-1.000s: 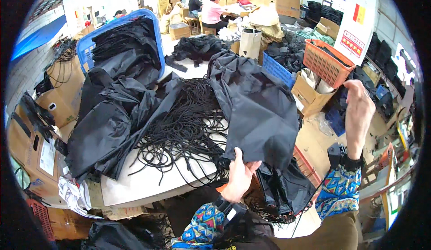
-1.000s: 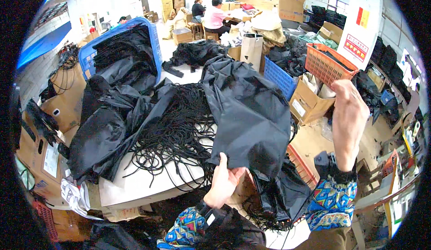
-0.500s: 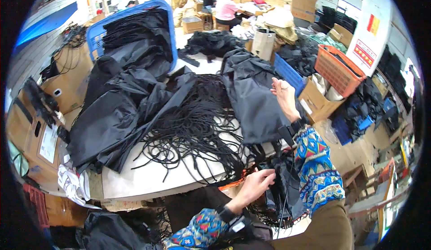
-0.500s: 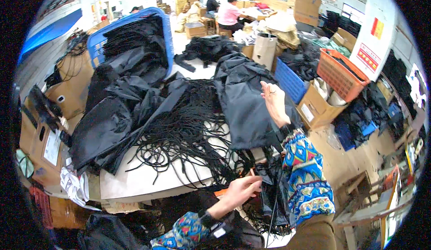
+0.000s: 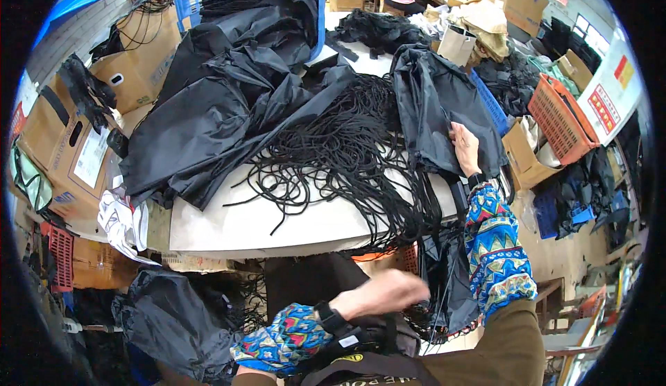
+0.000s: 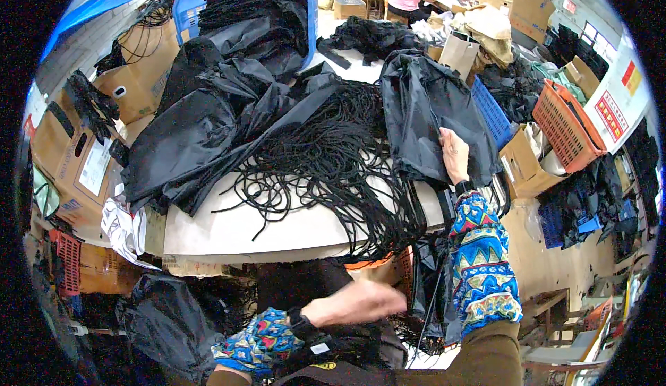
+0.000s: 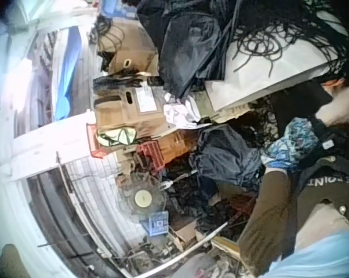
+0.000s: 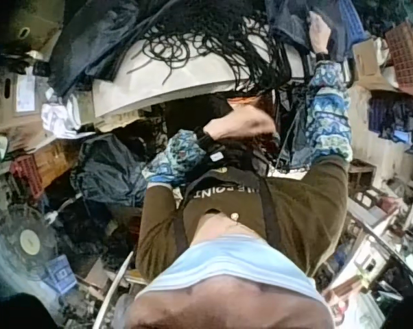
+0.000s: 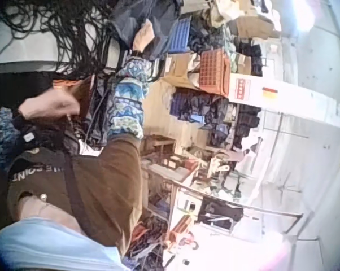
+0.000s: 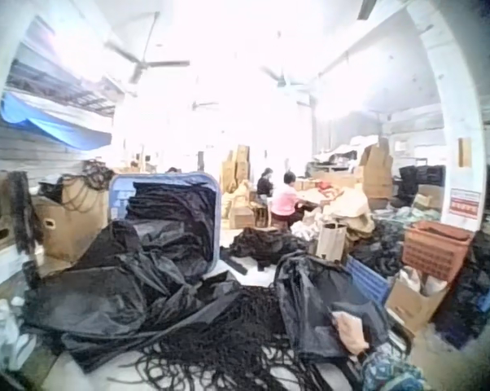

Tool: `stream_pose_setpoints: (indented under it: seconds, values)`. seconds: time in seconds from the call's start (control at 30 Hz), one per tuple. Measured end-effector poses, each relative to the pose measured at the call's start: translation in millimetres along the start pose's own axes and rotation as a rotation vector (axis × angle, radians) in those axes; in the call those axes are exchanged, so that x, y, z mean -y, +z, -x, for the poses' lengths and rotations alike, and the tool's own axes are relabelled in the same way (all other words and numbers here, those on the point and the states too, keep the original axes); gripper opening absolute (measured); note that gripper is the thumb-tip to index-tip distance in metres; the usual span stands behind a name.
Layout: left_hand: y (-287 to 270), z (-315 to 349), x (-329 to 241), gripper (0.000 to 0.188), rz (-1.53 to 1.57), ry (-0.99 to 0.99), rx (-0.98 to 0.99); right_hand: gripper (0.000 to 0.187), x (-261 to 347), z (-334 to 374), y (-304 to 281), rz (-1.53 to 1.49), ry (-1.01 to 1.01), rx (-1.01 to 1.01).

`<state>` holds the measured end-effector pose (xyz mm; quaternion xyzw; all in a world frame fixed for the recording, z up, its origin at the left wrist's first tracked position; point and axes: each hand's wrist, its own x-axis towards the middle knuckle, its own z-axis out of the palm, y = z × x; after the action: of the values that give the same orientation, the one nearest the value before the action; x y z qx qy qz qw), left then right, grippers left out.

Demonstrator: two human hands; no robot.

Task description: The person assembles black drawstring bags by threading black cords through the fabric channels. They repeatedly pick up a bag, insert a cord, pull it through, and place the finished item aside. The process is repetitive and performed by hand without tools.

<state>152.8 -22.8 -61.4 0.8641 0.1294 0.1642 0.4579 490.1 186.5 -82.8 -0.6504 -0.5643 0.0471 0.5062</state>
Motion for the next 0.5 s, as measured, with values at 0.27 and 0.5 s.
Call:
stream_pose_setpoints:
  seconds: [0.27,0.5]
  values:
    - [-90,71,55,0.016,-0.823,-0.372,-1.044,0.029,84,-42,-56,0.313,-0.325,-0.190]
    - [-91,128,40,0.019,-0.206,-0.725,-1.004,0.012,264,30,-73,0.655,-0.706,0.187]
